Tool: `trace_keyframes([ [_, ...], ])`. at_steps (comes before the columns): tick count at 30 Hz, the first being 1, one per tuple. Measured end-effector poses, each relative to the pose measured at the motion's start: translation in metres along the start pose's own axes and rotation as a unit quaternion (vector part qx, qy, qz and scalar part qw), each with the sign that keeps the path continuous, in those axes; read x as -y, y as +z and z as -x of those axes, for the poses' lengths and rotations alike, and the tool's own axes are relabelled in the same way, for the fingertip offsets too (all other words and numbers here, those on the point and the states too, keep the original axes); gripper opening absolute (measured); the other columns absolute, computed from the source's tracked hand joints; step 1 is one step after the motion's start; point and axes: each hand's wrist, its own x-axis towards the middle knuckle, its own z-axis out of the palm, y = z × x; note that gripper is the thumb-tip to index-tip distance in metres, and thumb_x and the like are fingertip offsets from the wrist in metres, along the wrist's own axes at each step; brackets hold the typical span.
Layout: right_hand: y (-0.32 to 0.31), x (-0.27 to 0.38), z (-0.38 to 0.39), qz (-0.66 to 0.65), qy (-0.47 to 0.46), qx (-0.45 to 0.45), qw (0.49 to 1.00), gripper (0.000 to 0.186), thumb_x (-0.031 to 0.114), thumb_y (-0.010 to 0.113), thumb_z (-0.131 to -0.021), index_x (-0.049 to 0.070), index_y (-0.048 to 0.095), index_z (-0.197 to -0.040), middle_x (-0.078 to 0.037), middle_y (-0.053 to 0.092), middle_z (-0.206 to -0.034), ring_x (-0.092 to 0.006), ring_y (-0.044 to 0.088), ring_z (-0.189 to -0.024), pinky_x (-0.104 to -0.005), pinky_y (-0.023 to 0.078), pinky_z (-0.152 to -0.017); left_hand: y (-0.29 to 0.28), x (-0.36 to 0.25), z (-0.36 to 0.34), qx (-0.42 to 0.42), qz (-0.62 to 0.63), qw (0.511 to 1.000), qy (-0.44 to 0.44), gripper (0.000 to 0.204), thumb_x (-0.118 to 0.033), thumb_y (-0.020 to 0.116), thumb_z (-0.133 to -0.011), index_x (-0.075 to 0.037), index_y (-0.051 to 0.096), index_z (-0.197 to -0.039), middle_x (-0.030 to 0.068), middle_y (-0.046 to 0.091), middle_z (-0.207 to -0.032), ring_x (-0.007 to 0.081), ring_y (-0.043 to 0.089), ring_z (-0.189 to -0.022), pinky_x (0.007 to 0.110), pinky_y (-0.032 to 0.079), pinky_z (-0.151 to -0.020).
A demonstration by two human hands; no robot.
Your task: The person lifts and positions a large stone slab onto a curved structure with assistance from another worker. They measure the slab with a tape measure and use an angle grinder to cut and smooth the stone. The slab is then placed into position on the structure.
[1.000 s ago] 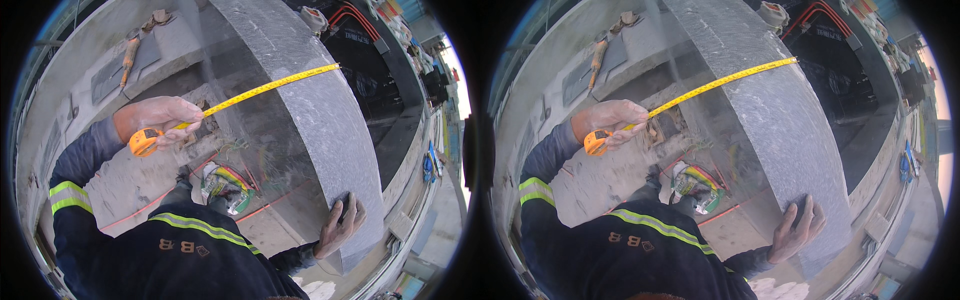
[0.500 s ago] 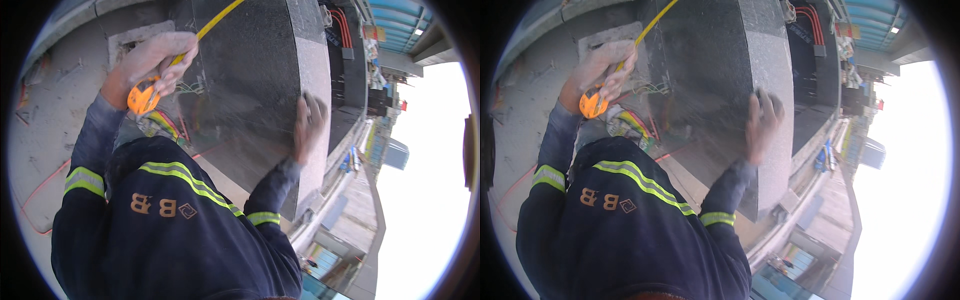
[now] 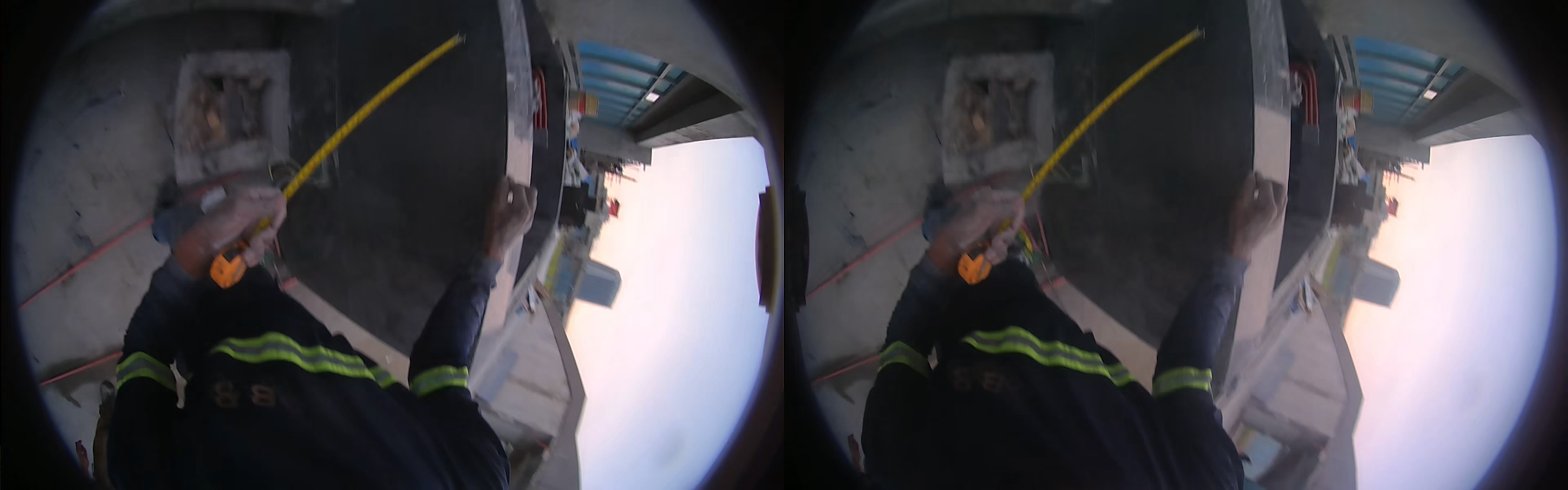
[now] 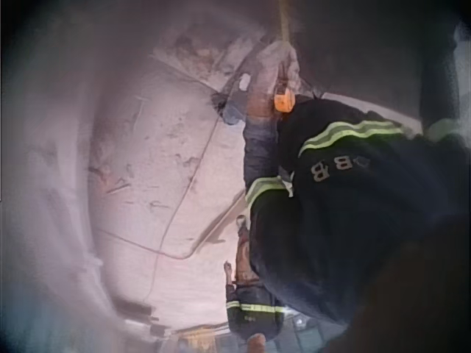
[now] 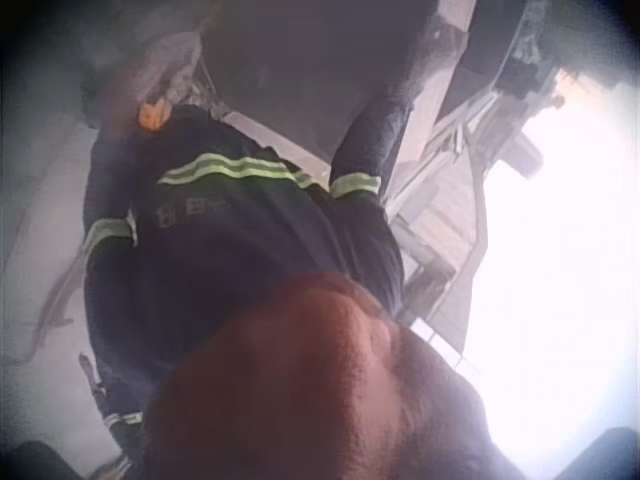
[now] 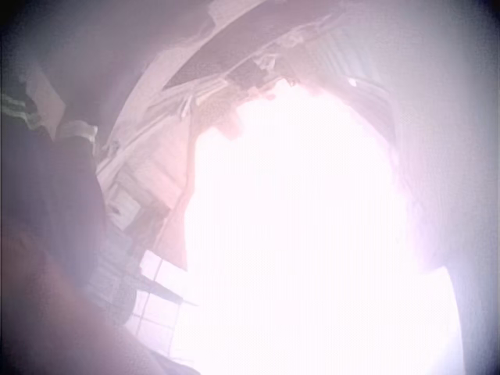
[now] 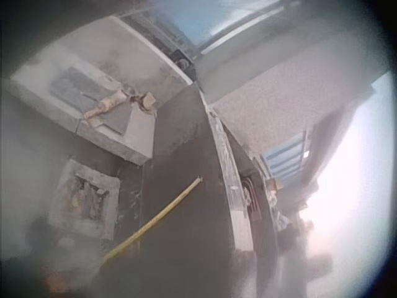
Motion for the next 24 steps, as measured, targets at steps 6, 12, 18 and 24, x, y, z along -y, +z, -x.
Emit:
trace_keyframes([
  [6, -0.007, 0.003, 0.002, -0.032, -0.008, -0.013, 0.999, 0.018, 0.019, 0.070, -0.092, 0.002, 0.075, -0.092, -0.016, 0.065, -0.092, -0.0367, 0.064, -0.092, -0.0482, 0.050, -0.081, 0.022, -0.073, 0.010, 0.004, -0.106, 0.991, 0.086, 0.032, -0.031, 0.059, -0.104, -0.006, 0.053, -0.085, 0.0032, 0.051, -0.059, 0.0124, 0.051, -0.038, 0.028, 0.047, -0.038],
  [12, 0.004, 0.010, -0.018, 0.013, 0.091, 0.082, 0.992, 0.043, 0.038, 0.068, -0.095, 0.003, 0.065, -0.120, -0.020, 0.060, -0.119, -0.0411, 0.057, -0.114, -0.0558, 0.045, -0.091, 0.025, -0.235, -0.014, -0.093, -0.359, 0.917, 0.145, 0.031, -0.033, 0.058, -0.102, -0.009, 0.053, -0.083, -0.0010, 0.051, -0.062, 0.0092, 0.051, -0.040, 0.027, 0.046, -0.039],
  [18, 0.016, 0.030, -0.028, 0.145, 0.103, 0.116, 0.977, 0.068, 0.050, 0.063, -0.097, 0.002, 0.053, -0.144, -0.022, 0.056, -0.134, -0.0421, 0.053, -0.125, -0.0569, 0.043, -0.100, 0.048, -0.411, -0.128, -0.015, -0.467, 0.883, 0.047, 0.028, -0.030, 0.056, -0.103, -0.011, 0.054, -0.083, -0.0034, 0.051, -0.063, 0.0077, 0.051, -0.043, 0.026, 0.049, -0.043],
  [24, 0.011, 0.041, -0.040, 0.147, 0.136, 0.158, 0.967, 0.073, 0.051, 0.064, -0.097, 0.003, 0.050, -0.149, -0.021, 0.052, -0.138, -0.0391, 0.050, -0.128, -0.0543, 0.039, -0.106, 0.090, -0.511, -0.239, 0.005, -0.559, 0.827, -0.055, 0.028, -0.025, 0.047, -0.108, -0.010, 0.055, -0.085, -0.0029, 0.053, -0.064, 0.0074, 0.052, -0.045, 0.027, 0.049, -0.045],
])
